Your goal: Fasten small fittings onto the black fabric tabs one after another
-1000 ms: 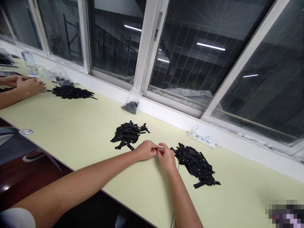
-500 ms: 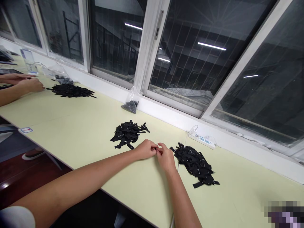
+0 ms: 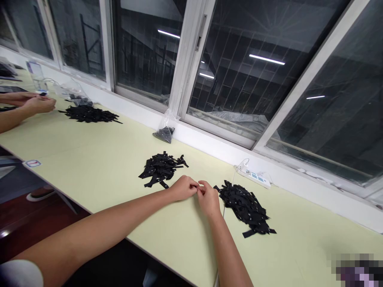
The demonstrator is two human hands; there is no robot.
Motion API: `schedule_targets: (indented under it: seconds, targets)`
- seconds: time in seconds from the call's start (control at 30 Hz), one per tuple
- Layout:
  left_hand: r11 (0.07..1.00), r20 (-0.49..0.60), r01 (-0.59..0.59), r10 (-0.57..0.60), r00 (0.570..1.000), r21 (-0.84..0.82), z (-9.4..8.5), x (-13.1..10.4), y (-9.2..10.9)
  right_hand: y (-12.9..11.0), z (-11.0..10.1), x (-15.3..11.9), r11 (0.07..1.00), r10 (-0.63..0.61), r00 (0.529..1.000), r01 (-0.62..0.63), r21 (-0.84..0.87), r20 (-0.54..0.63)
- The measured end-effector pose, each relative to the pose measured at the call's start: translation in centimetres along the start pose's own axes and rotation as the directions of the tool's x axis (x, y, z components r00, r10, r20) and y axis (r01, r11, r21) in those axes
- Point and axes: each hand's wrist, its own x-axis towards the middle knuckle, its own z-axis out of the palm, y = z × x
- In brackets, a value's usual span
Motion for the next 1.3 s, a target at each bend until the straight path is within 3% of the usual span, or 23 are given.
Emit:
schedule_targets:
  seconds: [1.13, 1.3]
  targets:
    - [0.992, -0.045, 0.104, -0.108, 0.993, -0.078, 0.09, 0.58, -0.21, 0.07, 0.6, -0.06, 1.0, -0.007, 0.998, 0.009, 0.029, -0.062]
    - [0.997, -0.058, 0.053, -0.057, 0.997, -0.06, 0.18, 0.47, 0.03, 0.01, 0.56, 0.11, 0.998, 0.026, 0.992, -0.018, 0.067, -0.12]
